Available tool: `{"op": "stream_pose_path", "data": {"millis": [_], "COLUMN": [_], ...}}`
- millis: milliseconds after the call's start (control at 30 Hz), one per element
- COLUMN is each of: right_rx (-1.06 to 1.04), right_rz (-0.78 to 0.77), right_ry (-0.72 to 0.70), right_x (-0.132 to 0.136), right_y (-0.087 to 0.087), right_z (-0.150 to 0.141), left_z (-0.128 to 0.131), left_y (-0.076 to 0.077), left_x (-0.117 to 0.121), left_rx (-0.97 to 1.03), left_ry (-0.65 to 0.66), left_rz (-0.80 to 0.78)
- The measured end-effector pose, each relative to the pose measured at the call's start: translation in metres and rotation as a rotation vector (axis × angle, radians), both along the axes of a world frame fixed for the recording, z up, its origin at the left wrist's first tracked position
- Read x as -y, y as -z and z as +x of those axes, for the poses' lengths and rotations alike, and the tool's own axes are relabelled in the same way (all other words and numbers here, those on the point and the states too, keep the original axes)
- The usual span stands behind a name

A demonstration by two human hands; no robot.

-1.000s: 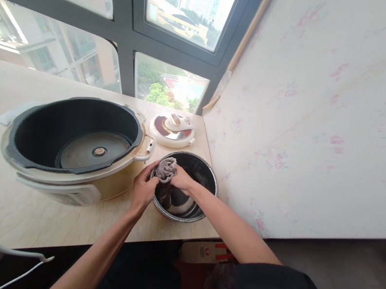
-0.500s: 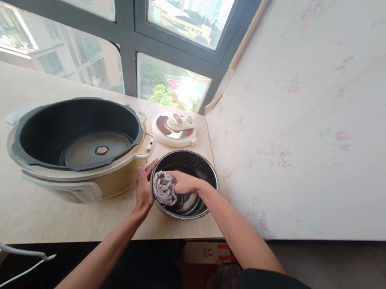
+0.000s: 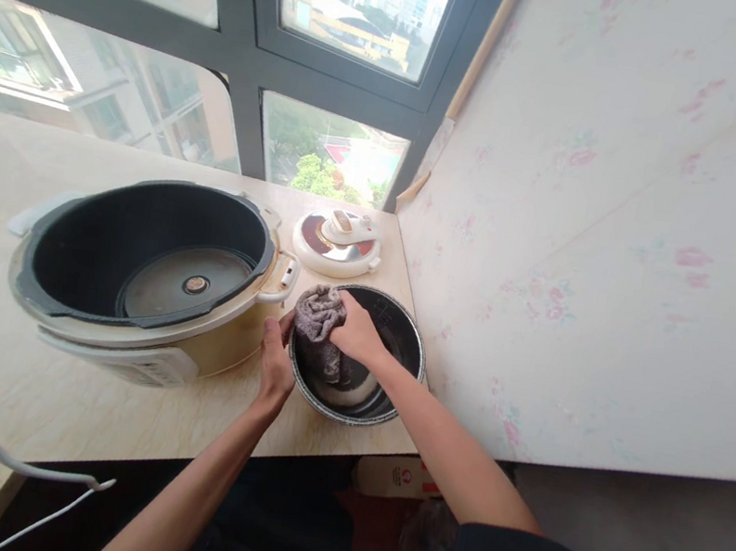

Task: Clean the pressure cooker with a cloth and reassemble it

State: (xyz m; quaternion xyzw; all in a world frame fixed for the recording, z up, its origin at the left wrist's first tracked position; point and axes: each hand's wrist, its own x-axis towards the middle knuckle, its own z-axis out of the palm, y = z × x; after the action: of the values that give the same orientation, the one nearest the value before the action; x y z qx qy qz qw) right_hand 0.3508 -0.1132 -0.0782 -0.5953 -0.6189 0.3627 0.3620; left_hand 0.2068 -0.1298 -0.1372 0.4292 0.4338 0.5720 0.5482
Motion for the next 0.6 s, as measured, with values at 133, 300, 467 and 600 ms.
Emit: {"op": "stream_pose_path", "data": {"millis": [133,300,467,600], "right_rx": [0.110,0.060,0.070,0.144], "right_rz": [-0.003,-0.045,-0.100,-0.165], "right_ry": [-0.156,-0.402,-0.581,-0.657], "right_x": [0.013,0.023,0.031,0.036], "right_y": [-0.007,-0.011,-0.021,-0.032], "right_z": [-0.004,0.003,0.013,0.019], "left_z": [0.000,0.002,-0.004,-0.010], "left_y": [-0.007,-0.004,-0.005,-0.010], "left_x": [0.002,0.003,-0.001,-0.003], "left_rx": [-0.050,-0.005,-0.081,-0.159], "left_ry": [-0.056,-0.079,-0.017,0.032], "left_rz": [-0.004,-0.004,0.025,0.014]}}
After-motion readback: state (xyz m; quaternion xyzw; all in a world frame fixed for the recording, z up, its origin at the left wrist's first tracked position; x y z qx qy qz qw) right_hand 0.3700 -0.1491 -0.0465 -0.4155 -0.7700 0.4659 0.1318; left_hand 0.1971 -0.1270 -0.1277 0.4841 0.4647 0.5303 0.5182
